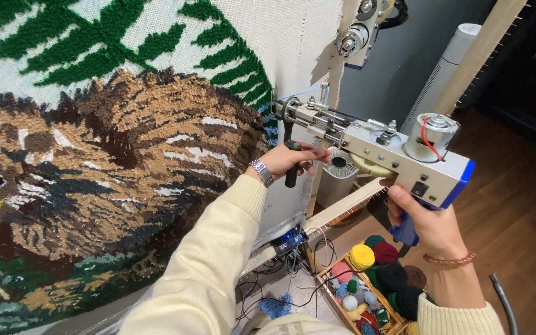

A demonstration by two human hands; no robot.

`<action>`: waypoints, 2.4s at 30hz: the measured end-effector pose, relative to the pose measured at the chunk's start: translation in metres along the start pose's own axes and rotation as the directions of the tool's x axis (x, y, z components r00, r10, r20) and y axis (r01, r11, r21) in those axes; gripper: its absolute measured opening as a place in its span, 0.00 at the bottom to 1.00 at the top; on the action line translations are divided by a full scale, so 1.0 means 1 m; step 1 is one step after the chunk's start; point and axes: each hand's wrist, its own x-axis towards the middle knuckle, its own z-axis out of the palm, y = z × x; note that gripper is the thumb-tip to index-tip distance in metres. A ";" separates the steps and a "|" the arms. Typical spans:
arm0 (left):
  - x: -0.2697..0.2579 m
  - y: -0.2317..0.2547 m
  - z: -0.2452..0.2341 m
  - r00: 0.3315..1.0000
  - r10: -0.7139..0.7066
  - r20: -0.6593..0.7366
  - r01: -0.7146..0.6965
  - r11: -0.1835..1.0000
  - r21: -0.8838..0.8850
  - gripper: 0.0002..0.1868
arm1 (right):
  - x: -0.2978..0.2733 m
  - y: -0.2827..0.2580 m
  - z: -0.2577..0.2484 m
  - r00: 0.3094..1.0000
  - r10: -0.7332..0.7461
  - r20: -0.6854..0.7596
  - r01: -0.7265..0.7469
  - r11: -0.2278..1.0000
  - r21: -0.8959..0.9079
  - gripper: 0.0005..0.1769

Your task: The person threads a tufting gun with yarn and then uses it to fill in a design on a canvas stretched across a wooden frame.

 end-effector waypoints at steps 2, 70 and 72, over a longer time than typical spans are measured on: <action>0.001 0.000 0.007 0.995 0.052 0.087 -0.052 0.999 0.006 0.20 | -0.005 0.007 -0.012 0.999 -0.032 -0.012 0.032 0.999 0.043 0.14; 0.084 -0.077 -0.082 0.956 0.173 -0.238 -0.183 0.983 -0.019 0.26 | -0.003 -0.039 0.056 0.972 -0.229 0.062 0.235 0.962 -0.140 0.24; 0.084 -0.082 -0.084 0.957 0.175 -0.233 -0.187 0.982 -0.031 0.24 | -0.006 -0.039 0.058 0.972 -0.228 0.062 0.235 0.962 -0.141 0.24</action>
